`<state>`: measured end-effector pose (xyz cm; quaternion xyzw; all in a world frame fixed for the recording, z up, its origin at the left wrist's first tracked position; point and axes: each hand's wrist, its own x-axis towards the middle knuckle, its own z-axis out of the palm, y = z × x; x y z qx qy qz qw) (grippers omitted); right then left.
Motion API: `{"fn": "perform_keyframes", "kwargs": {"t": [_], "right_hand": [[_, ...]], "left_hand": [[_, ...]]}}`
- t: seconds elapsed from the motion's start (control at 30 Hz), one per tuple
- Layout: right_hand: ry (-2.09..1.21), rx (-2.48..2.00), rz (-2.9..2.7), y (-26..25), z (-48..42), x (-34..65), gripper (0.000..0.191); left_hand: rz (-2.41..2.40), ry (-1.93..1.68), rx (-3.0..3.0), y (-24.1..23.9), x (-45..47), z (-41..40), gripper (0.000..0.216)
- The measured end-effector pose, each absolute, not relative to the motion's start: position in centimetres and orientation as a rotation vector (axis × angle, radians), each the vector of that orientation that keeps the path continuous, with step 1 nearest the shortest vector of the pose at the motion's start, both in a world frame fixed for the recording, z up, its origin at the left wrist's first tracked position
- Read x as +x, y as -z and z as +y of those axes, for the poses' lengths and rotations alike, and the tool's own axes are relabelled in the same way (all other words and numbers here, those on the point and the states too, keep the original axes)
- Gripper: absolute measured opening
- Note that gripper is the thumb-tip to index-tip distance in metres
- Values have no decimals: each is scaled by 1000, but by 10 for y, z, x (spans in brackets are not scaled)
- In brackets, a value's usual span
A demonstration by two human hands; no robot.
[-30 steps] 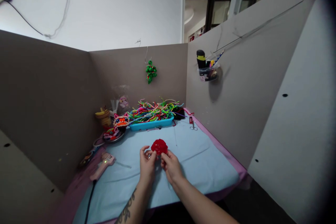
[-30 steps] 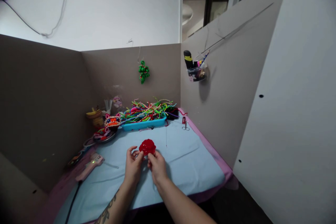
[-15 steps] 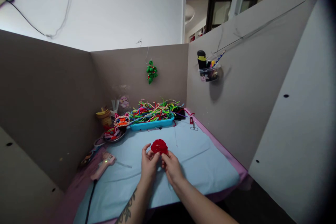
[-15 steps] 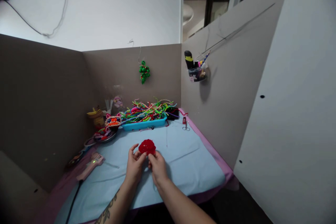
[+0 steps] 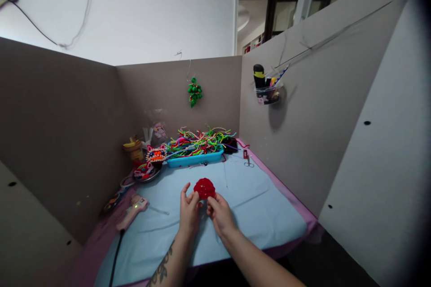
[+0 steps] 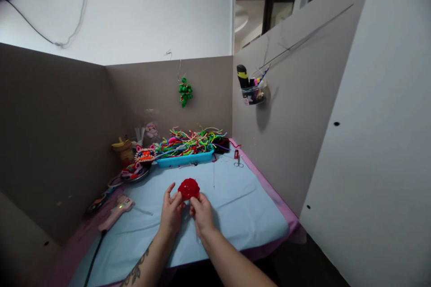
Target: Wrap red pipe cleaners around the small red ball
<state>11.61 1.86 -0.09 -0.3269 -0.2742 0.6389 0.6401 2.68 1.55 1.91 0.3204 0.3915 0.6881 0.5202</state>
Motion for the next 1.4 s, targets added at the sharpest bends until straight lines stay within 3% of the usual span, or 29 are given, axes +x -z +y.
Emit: {"fn": "perform_keyframes", "kwargs": {"t": [0.53,0.83,1.4], "right_hand": [[-1422,-776,-739,2,18,114,16],[-1410,-768,-715,2,19,114,15],[-1470,-730,-697,-1,17,117,14]], "left_hand": [[1018,-1761,826,-3,24,24,40],[913,-1612,930,-18,33,13,65],[1016,-1699,896,-22,33,13,51]]}}
